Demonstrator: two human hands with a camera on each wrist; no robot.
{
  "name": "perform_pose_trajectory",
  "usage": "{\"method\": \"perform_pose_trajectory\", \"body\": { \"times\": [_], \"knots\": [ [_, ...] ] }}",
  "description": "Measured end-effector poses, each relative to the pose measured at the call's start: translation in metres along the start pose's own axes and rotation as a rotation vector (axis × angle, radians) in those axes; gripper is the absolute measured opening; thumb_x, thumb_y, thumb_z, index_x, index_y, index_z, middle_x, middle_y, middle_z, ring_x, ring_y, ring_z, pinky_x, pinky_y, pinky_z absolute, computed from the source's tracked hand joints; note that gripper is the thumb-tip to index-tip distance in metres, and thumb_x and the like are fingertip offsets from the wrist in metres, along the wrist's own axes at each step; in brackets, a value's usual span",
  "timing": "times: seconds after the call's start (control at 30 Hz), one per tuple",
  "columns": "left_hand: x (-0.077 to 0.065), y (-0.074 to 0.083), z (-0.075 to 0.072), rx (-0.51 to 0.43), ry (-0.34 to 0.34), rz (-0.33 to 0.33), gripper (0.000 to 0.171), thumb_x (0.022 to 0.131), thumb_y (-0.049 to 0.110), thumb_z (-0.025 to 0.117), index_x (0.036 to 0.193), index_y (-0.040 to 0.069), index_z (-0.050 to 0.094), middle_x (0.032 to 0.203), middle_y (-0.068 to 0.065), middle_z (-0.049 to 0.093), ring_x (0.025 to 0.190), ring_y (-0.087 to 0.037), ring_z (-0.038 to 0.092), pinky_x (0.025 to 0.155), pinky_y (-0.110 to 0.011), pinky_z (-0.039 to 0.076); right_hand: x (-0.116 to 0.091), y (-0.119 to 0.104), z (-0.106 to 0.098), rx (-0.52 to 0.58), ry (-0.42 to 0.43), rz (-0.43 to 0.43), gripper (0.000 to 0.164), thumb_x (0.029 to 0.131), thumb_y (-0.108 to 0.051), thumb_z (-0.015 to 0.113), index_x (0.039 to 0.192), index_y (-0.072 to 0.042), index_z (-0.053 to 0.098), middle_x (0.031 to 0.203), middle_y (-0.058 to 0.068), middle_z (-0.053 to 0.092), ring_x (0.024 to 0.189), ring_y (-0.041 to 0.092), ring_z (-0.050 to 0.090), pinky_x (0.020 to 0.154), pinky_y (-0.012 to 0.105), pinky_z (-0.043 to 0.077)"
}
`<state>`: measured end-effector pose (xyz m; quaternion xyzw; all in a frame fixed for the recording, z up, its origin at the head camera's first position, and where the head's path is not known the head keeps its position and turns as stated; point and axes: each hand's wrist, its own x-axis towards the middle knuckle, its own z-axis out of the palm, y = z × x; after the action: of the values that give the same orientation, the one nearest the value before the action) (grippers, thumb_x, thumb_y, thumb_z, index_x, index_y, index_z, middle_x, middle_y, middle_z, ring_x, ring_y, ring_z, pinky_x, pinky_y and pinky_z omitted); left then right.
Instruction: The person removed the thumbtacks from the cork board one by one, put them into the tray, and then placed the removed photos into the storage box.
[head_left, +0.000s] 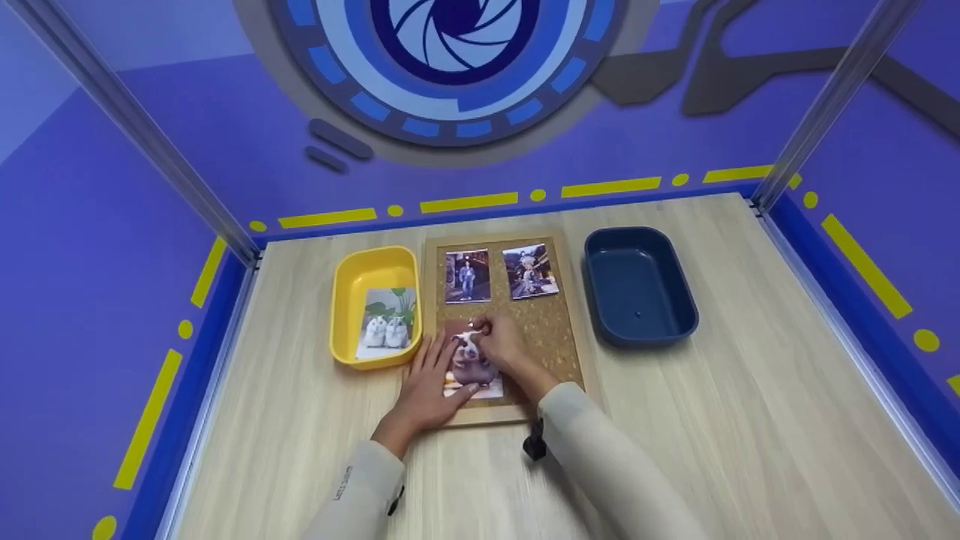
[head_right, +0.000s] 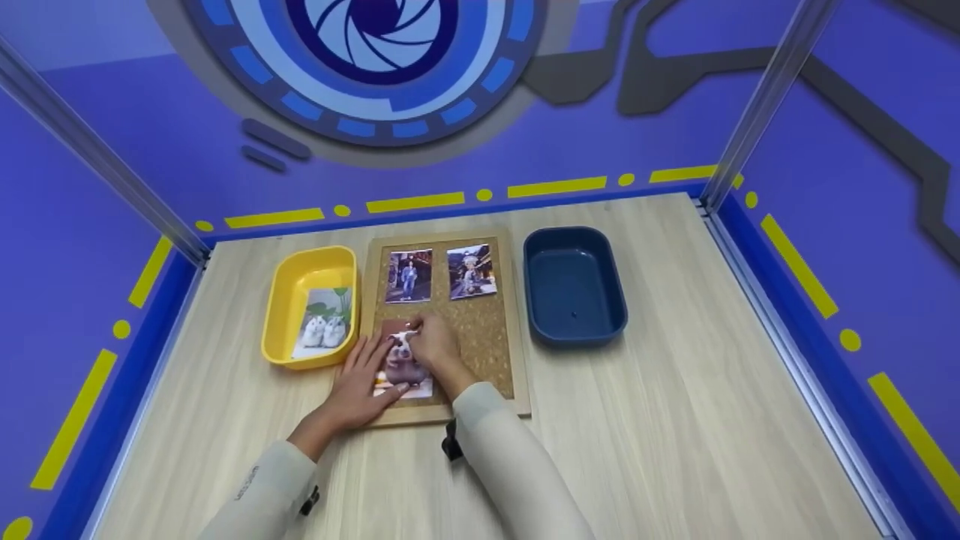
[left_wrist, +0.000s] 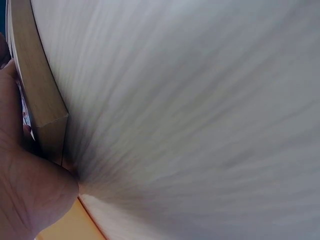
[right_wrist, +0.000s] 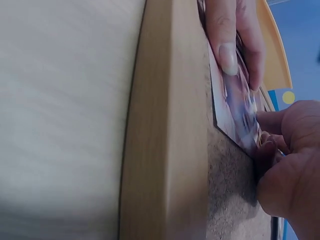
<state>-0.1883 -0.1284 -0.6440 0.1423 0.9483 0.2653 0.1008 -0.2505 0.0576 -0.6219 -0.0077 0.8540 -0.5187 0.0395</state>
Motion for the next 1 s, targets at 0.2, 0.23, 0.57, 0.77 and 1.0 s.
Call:
{"method": "perform_pose_trajectory", "body": {
  "times": [0.2,0.23,0.57,0.77,1.0],
  "knots": [
    [-0.004,0.001,-0.004,0.002,0.024,0.003,0.092,0.097,0.061,0.065,0.171,0.02,0.028,0.183,-0.007,0.012,0.169,-0.04,0.008,0.125,-0.081,0.019,0.003,-0.004,0.009,0.015,0.06,0.055,0.009,0.088,0.001,0.072,0.096,0.001,0.077,0.075,-0.001,0.066,0.067,0.008,0.053,0.061,0.02,0.043],
    [-0.004,0.001,-0.004,0.001,0.029,0.009,0.092,0.097,0.061,0.065,0.17,0.019,0.029,0.183,-0.008,0.013,0.168,-0.041,0.009,0.124,-0.082,0.019,0.003,-0.004,0.01,0.013,0.08,0.057,0.009,0.087,0.001,0.072,0.095,0.001,0.077,0.075,-0.001,0.066,0.066,0.008,0.053,0.061,0.02,0.044],
    [0.001,0.01,-0.002,0.006,0.001,-0.001,0.094,0.097,0.064,0.064,0.171,0.021,0.026,0.183,-0.006,0.011,0.17,-0.038,0.005,0.126,-0.08,0.017,0.004,-0.006,0.012,-0.094,0.203,0.11,0.006,0.091,-0.012,0.076,0.091,-0.007,0.079,0.083,0.004,0.078,0.074,0.015,0.068,0.07,0.031,0.055],
    [0.002,0.011,-0.002,0.005,0.009,0.002,0.091,0.097,0.064,0.064,0.17,0.022,0.03,0.182,-0.007,0.018,0.169,-0.039,0.009,0.124,-0.08,0.021,0.014,0.002,0.019,-0.202,0.237,0.161,0.008,0.091,-0.021,0.077,0.085,-0.016,0.077,0.083,0.001,0.078,0.08,0.024,0.072,0.07,0.043,0.056],
    [-0.001,0.009,-0.004,-0.003,0.013,-0.007,0.091,0.097,0.063,0.064,0.17,0.022,0.03,0.182,-0.007,0.018,0.169,-0.039,0.009,0.125,-0.081,0.018,0.019,0.005,0.029,-0.273,0.212,0.09,0.007,0.091,-0.013,0.071,0.084,-0.013,0.073,0.085,0.008,0.077,0.078,0.031,0.071,0.071,0.048,0.058]
  ]
}}
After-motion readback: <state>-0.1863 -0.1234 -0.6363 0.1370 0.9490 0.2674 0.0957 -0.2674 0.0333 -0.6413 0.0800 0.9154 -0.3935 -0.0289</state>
